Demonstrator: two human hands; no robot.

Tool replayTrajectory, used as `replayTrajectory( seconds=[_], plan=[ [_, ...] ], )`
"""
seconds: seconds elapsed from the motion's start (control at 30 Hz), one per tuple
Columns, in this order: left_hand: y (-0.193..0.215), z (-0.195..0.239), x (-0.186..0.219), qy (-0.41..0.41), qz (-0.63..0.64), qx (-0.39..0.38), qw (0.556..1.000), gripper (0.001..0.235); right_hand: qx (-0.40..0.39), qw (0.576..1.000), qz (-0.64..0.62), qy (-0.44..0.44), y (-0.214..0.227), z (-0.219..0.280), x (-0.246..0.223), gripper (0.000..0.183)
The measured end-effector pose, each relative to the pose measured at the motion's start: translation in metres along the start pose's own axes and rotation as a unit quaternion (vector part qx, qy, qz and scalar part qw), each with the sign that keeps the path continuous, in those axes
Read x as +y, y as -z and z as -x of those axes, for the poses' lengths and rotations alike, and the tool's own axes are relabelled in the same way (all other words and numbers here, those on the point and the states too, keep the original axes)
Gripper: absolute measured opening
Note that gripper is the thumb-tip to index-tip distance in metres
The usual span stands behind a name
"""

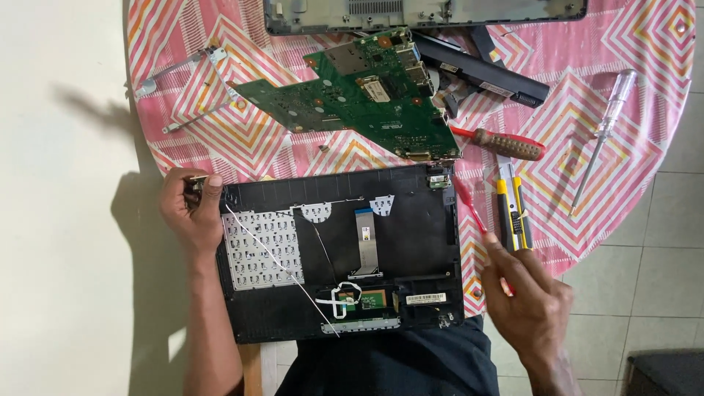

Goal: The person disassembles a laptop by removing the motherboard and cleaning the internal chassis with a toothbrush. They then reinsert the motherboard and reconnect the internal cables.

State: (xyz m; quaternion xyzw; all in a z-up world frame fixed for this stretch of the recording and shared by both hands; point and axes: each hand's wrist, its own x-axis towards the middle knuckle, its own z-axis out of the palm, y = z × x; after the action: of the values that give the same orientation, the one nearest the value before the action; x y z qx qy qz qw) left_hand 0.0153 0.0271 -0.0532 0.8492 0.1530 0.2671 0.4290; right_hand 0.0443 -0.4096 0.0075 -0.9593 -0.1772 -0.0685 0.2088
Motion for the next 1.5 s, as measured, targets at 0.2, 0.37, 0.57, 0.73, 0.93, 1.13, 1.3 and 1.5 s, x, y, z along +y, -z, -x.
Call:
replayTrajectory(
  seconds=[0.2,0.37,0.57,0.73,0.93,1.13,1.3,1.5],
  plan=[
    [0.0,-0.001,0.001,0.02,-0.012,0.002,1.0,0.032,-0.018,0.999,-0.014,0.027,-0.003,-0.013,0.003,0.029],
    [-0.001,-0.001,0.002,0.023,0.009,0.003,1.0,0.031,-0.041,0.997,-0.059,-0.039,0.011,-0.011,0.0,0.022],
    [-0.001,0.002,0.0,0.019,-0.011,0.018,1.0,0.035,-0.054,0.995,-0.082,-0.016,-0.006,-0.019,-0.002,0.027],
    [-0.003,0.001,-0.004,0.002,-0.02,0.019,1.0,0.04,-0.147,0.985,-0.087,-0.011,0.017,0.032,0.0,0.034],
    [-0.002,0.006,-0.013,0.0,-0.005,0.014,1.0,0.041,-0.193,0.969,-0.153,-0.028,0.04,0.095,0.001,0.039],
    [-0.002,0.005,-0.008,-0.016,-0.012,0.017,1.0,0.044,-0.084,0.987,-0.14,-0.01,0.024,0.089,0.012,0.031],
    [0.001,0.006,-0.012,-0.027,-0.035,0.026,0.999,0.049,-0.153,0.977,-0.147,-0.019,0.021,0.122,0.017,0.041],
    [0.002,0.005,-0.006,-0.028,-0.004,0.014,0.999,0.046,-0.071,0.979,-0.183,-0.049,0.02,0.135,0.015,0.033]
  ],
)
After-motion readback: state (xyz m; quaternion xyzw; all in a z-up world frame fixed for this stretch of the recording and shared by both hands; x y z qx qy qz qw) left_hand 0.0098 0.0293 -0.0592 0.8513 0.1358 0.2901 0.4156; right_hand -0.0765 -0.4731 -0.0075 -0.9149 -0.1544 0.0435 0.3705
